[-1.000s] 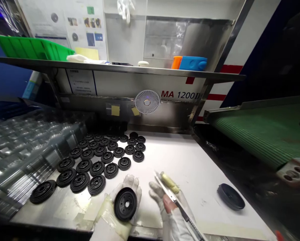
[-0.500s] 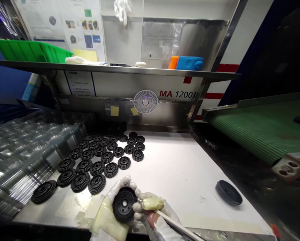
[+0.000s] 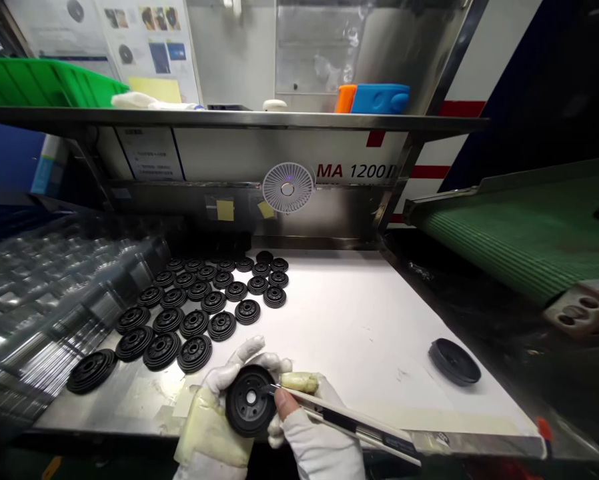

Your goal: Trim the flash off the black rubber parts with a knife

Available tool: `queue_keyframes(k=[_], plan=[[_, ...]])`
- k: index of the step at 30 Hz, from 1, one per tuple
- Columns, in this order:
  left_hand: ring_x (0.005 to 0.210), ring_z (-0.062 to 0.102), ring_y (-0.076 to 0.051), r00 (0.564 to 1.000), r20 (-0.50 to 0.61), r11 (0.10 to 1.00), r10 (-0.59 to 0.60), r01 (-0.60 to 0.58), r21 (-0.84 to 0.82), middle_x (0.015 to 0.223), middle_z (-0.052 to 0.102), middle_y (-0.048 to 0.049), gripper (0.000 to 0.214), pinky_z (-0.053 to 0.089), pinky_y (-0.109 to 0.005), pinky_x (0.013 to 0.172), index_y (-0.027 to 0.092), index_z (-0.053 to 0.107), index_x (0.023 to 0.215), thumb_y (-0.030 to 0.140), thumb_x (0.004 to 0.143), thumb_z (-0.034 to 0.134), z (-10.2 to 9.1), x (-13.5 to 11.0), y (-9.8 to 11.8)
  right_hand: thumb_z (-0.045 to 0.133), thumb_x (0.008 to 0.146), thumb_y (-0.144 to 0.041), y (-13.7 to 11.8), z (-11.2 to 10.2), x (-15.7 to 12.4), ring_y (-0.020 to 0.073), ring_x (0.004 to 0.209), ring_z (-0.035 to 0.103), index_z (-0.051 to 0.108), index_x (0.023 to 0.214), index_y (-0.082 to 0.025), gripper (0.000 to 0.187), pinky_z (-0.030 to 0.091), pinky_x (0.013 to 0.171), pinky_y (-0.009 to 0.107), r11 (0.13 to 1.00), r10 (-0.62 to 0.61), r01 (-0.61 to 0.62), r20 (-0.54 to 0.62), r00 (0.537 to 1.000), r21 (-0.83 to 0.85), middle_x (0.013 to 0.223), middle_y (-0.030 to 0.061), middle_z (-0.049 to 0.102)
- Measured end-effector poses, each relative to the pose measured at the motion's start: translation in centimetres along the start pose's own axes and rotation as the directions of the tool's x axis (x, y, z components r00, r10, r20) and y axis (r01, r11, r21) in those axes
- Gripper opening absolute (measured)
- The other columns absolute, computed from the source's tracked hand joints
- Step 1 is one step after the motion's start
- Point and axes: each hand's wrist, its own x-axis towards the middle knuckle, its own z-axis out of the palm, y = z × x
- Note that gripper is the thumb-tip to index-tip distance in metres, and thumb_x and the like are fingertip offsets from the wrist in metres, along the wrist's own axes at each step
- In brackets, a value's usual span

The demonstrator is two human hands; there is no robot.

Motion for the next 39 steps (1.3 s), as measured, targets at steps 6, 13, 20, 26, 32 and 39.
queue_keyframes(k=[6, 13, 20, 26, 32, 39], plan=[[0.061, 0.056, -0.018, 0.968, -0.211, 0.989, 0.134, -0.143, -0.029, 0.062, 0.057, -0.0026, 0.011, 0.047, -0.034, 0.061, 0.018, 0.063, 0.078, 0.026, 0.075, 0.056, 1.8, 0.0, 0.0, 0.074, 0.058, -0.049, 0.5, 0.4, -0.1, 0.0151, 0.036, 0.054, 0.055, 0.071, -0.019, 0.038, 0.048, 0.036, 0.024, 0.997, 0.055, -0.054, -0.018, 0.998, 0.061, 0.048, -0.0015, 0.060], [0.063, 0.055, -0.015, 0.957, -0.203, 0.975, 0.208, -0.220, -0.038, 0.066, 0.056, -0.0027, 0.010, 0.046, -0.032, 0.068, 0.018, 0.062, 0.080, 0.025, 0.076, 0.057, 2.4, -0.3, -0.7, 0.074, 0.061, -0.043, 0.1, 0.9, -0.5, 0.0141, 0.036, 0.052, 0.053, 0.068, -0.021, 0.031, 0.046, 0.037, 0.023, 0.989, 0.061, -0.058, -0.019, 0.998, 0.134, 0.043, -0.0037, 0.057], [0.065, 0.055, -0.014, 0.952, -0.218, 0.977, 0.215, -0.211, 0.041, 0.069, 0.055, -0.0016, 0.009, 0.047, -0.030, 0.067, 0.020, 0.059, 0.083, 0.023, 0.074, 0.058, 2.4, -0.5, -0.8, 0.057, 0.083, -0.038, 0.3, -0.6, -0.8, 0.0136, 0.060, 0.059, 0.059, 0.087, -0.016, 0.022, 0.051, 0.055, 0.027, 0.998, 0.065, -0.066, 0.025, 0.998, 0.016, 0.076, -0.0003, 0.062], [0.069, 0.057, -0.018, 0.962, -0.209, 0.984, 0.176, -0.169, 0.050, 0.071, 0.054, -0.0018, 0.010, 0.046, -0.028, 0.058, 0.021, 0.056, 0.087, 0.024, 0.077, 0.055, 2.0, -0.6, -0.6, 0.053, 0.087, -0.033, 0.6, -1.0, -1.1, 0.0175, 0.083, 0.058, 0.056, 0.103, -0.017, 0.023, 0.051, 0.069, 0.033, 0.998, 0.064, -0.063, 0.030, 0.998, -0.028, 0.102, 0.0033, 0.057], [0.068, 0.058, -0.019, 0.962, -0.203, 0.983, 0.182, -0.173, 0.066, 0.070, 0.054, -0.0018, 0.009, 0.046, -0.028, 0.055, 0.021, 0.055, 0.087, 0.023, 0.079, 0.052, 2.1, -0.7, -0.6, 0.053, 0.087, -0.033, 0.8, -0.9, -1.2, 0.0162, 0.080, 0.059, 0.056, 0.101, -0.017, 0.022, 0.051, 0.067, 0.032, 0.998, 0.060, -0.059, 0.028, 0.998, -0.029, 0.098, 0.0029, 0.059], [0.070, 0.058, -0.020, 0.952, -0.228, 0.978, 0.202, -0.184, 0.098, 0.072, 0.055, -0.0020, 0.009, 0.039, -0.018, 0.042, 0.023, 0.054, 0.087, 0.025, 0.078, 0.053, 2.2, -1.0, -0.9, 0.057, 0.083, -0.038, 0.7, -0.8, -1.3, 0.0144, 0.064, 0.060, 0.060, 0.089, -0.017, 0.022, 0.051, 0.059, 0.028, 0.997, 0.074, -0.074, 0.027, 0.997, 0.001, 0.079, 0.0002, 0.063]])
